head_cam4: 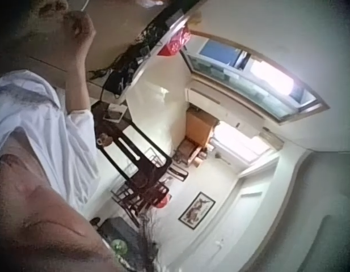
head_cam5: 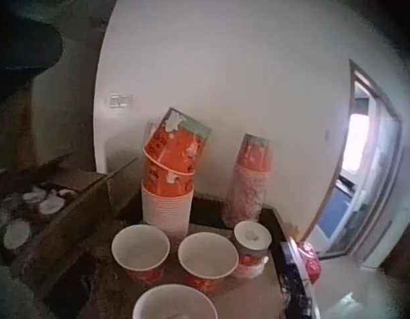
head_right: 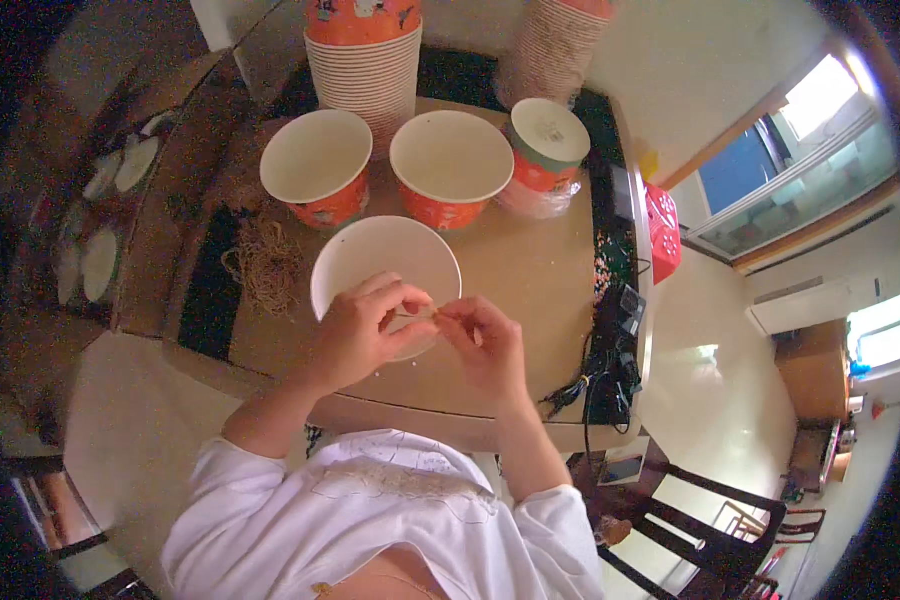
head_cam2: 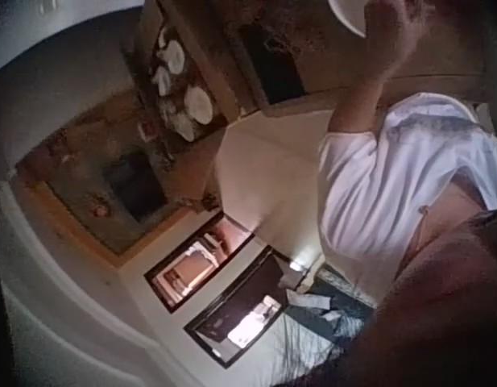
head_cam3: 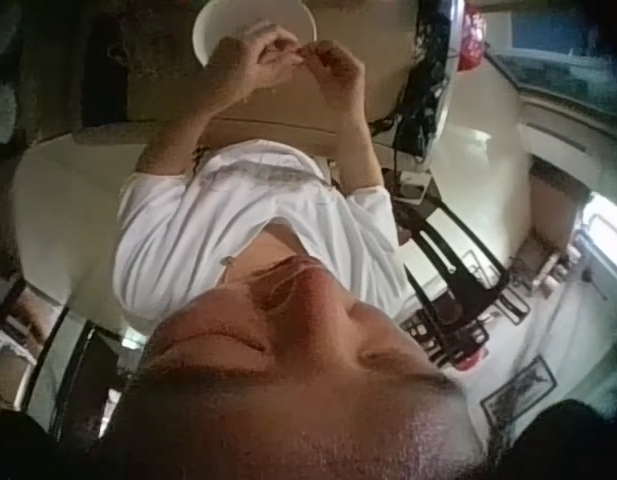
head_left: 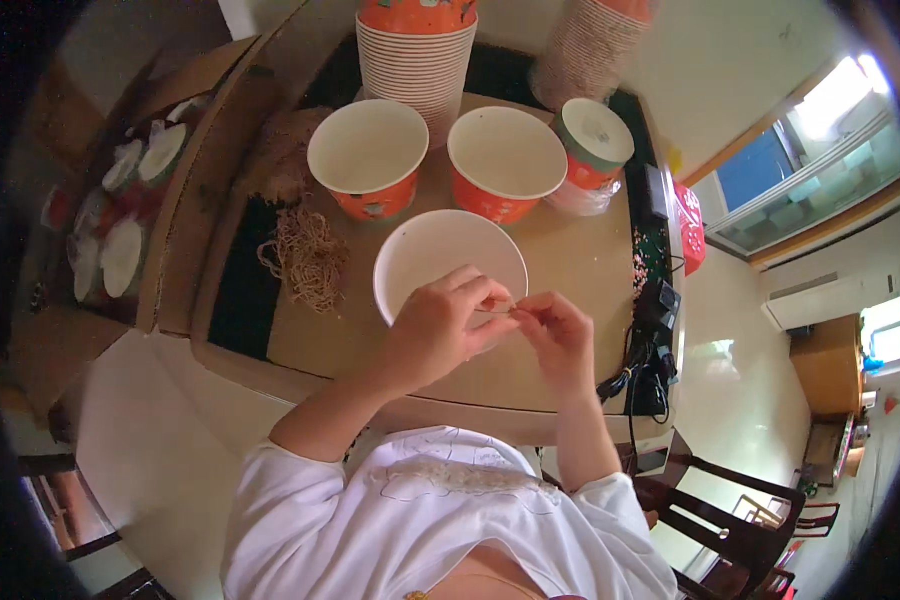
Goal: Threading rubber bands through pre-punched holes in paper bowls using a wire hook tool and stacking them.
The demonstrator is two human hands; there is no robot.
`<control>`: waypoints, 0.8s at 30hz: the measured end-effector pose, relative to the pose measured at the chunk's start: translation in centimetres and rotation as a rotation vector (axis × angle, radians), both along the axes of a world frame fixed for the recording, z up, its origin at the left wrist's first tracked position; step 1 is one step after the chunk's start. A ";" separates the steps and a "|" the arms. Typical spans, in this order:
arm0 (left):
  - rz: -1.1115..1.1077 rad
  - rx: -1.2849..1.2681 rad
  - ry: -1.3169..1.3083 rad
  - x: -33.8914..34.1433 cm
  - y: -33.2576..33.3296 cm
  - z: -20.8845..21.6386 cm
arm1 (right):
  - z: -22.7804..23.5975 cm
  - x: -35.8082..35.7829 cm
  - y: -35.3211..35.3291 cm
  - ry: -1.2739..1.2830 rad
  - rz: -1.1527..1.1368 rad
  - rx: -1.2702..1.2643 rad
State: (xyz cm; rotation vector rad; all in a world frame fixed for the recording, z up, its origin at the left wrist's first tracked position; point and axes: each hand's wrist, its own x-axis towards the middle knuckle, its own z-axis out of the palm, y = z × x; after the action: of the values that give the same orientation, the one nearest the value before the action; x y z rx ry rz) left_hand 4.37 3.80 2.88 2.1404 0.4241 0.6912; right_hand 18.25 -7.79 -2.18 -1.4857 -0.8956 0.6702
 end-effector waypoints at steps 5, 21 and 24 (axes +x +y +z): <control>-0.103 0.142 -0.006 -1.1 0.5 0.3 | 2.6 1.3 -0.2 -0.151 0.268 0.022; 0.015 0.168 -0.325 -0.7 -0.1 1.7 | 3.2 1.9 0.4 -0.885 0.411 0.053; 0.000 0.070 -0.273 -0.9 0.3 2.3 | 3.4 1.2 0.0 -0.862 0.408 0.002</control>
State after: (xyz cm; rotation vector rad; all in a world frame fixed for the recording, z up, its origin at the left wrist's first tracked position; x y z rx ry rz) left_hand 3.47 4.09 5.18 2.0713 0.2553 0.9954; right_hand 19.44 -7.77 1.19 -1.6127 -1.8894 0.2849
